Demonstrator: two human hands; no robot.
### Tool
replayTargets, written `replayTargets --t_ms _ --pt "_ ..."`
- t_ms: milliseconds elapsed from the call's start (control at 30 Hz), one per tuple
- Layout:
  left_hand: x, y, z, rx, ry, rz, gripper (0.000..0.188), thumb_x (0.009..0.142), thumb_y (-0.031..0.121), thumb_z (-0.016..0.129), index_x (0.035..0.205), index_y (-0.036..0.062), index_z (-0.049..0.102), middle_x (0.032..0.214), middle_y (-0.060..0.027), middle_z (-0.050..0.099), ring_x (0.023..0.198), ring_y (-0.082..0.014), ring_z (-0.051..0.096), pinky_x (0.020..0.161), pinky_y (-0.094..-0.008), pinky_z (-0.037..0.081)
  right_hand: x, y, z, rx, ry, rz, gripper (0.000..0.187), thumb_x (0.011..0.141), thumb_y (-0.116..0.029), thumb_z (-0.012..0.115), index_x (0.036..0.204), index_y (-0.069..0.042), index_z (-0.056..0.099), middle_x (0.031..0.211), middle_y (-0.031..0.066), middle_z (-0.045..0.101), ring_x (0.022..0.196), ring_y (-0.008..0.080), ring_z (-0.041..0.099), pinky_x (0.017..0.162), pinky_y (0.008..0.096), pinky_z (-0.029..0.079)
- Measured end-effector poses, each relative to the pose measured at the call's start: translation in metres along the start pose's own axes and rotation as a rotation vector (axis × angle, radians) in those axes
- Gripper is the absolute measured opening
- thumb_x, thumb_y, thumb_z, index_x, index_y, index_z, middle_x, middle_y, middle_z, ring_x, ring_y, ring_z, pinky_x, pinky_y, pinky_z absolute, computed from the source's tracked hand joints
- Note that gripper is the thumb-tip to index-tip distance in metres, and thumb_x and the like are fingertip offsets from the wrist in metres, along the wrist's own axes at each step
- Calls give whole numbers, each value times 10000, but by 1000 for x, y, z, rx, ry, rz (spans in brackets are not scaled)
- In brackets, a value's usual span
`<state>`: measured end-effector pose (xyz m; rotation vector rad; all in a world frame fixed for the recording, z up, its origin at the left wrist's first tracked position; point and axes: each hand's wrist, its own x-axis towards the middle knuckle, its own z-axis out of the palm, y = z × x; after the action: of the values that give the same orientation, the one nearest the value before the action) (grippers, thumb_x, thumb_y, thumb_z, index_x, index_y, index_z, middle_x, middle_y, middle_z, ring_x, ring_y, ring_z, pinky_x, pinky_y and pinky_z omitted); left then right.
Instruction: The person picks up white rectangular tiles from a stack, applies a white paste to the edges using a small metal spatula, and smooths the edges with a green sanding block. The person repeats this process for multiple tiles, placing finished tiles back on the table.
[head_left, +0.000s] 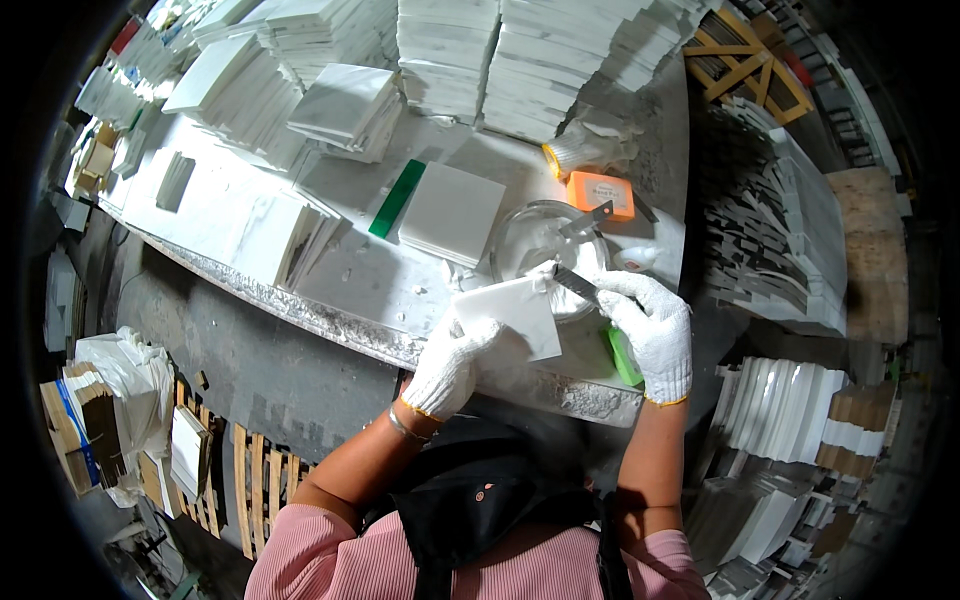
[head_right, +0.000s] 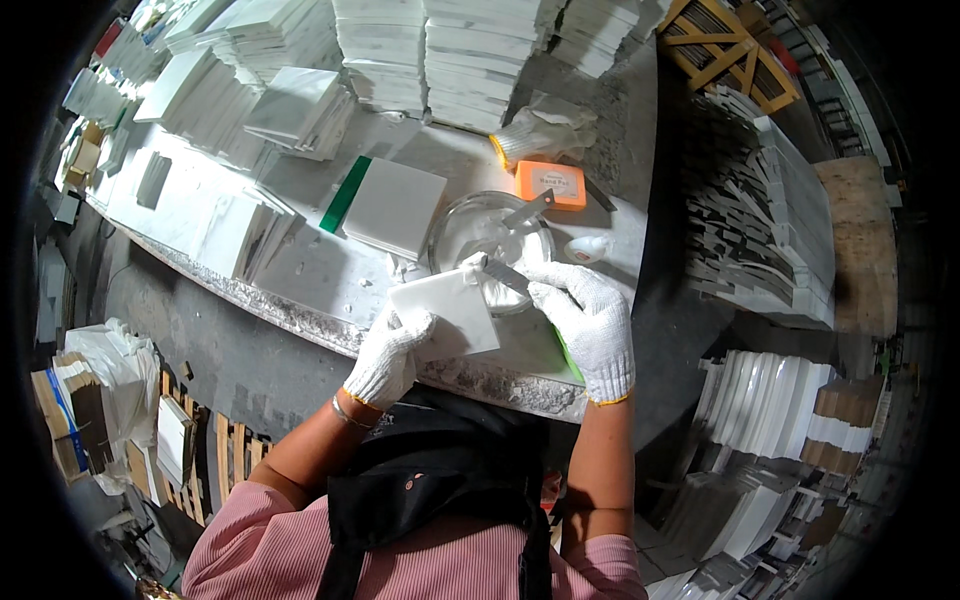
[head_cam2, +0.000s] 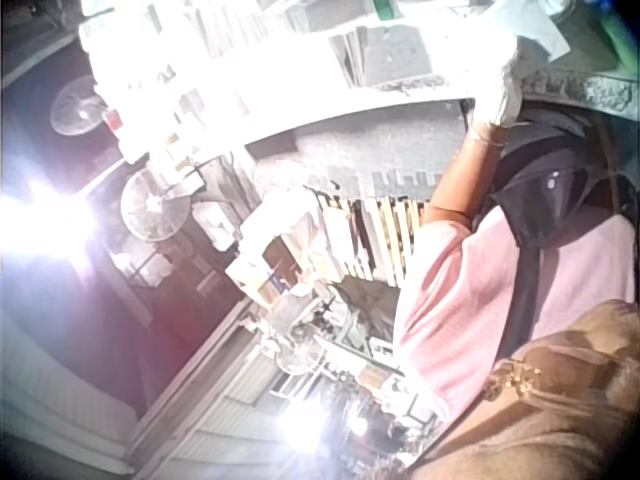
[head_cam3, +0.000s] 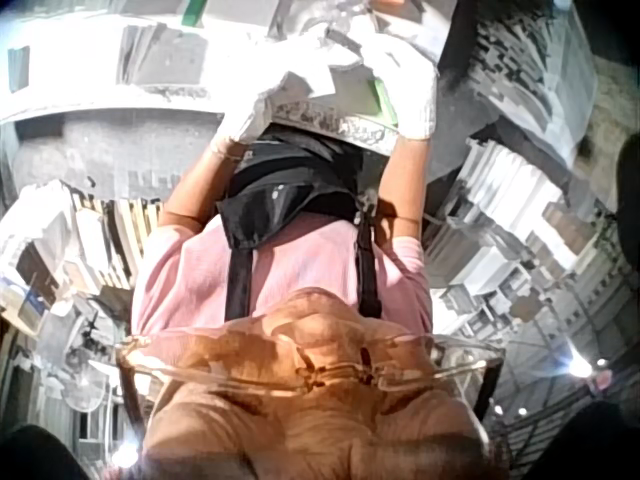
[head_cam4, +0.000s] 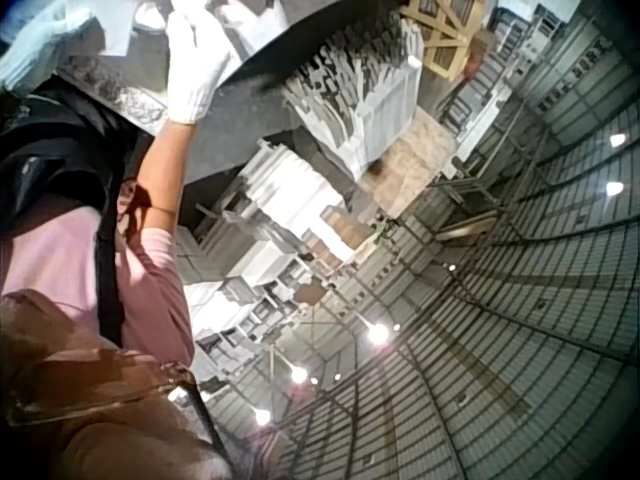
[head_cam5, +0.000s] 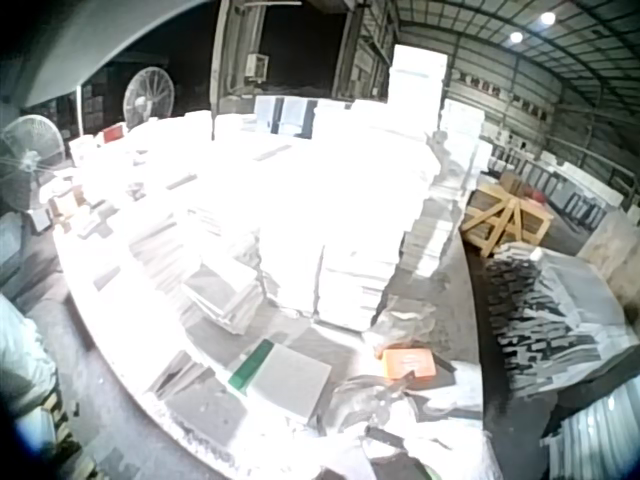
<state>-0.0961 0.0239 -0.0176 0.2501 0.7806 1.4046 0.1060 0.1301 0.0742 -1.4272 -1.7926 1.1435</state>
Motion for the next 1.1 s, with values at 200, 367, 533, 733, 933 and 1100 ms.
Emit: replayTargets --t_ms 200,367,533,733,933,1100 --pt "1 -2 -5 -31 22 -49 523 882 130 718 1343 10 502 1206 -79 624 1081 -184 610 954 -344 502 -1 -1 -2 -15 9 9 198 836 -23 705 1028 12 736 966 128 744 873 180 699 801 302 538" --pt "1 1 -4 -44 -10 -63 517 883 130 719 1338 8 506 1202 -79 626 1075 -182 613 946 -344 507 0 5 0 -62 23 -46 193 835 -31 705 1022 10 736 964 130 743 876 190 702 805 306 539" --pt "1 -2 -3 -14 18 -15 424 921 126 663 1303 -1 534 1110 -79 651 990 -173 630 877 -321 517 2 5 -1 -98 57 -65 183 838 -46 704 1012 3 737 966 140 737 870 219 707 795 314 538" --pt "1 -1 -5 -38 21 -66 488 894 109 704 1335 8 520 1185 -71 631 1079 -170 603 955 -333 494 6 20 1 -410 114 -243 181 838 -48 702 1013 -22 739 960 132 727 864 243 706 780 319 537" --pt "3 -7 -8 -12 46 -37 504 892 119 704 1342 8 507 1156 -70 634 1047 -175 615 934 -339 506 7 31 7 -500 40 -201 174 858 -113 706 1013 -38 734 925 131 719 823 241 696 752 323 528" --pt "0 -3 -6 -38 12 -54 432 918 110 669 1313 10 526 1133 -77 644 1015 -184 628 918 -347 519 8 36 -6 -242 262 100 156 869 -216 740 924 -70 726 846 81 706 776 178 668 742 309 518"
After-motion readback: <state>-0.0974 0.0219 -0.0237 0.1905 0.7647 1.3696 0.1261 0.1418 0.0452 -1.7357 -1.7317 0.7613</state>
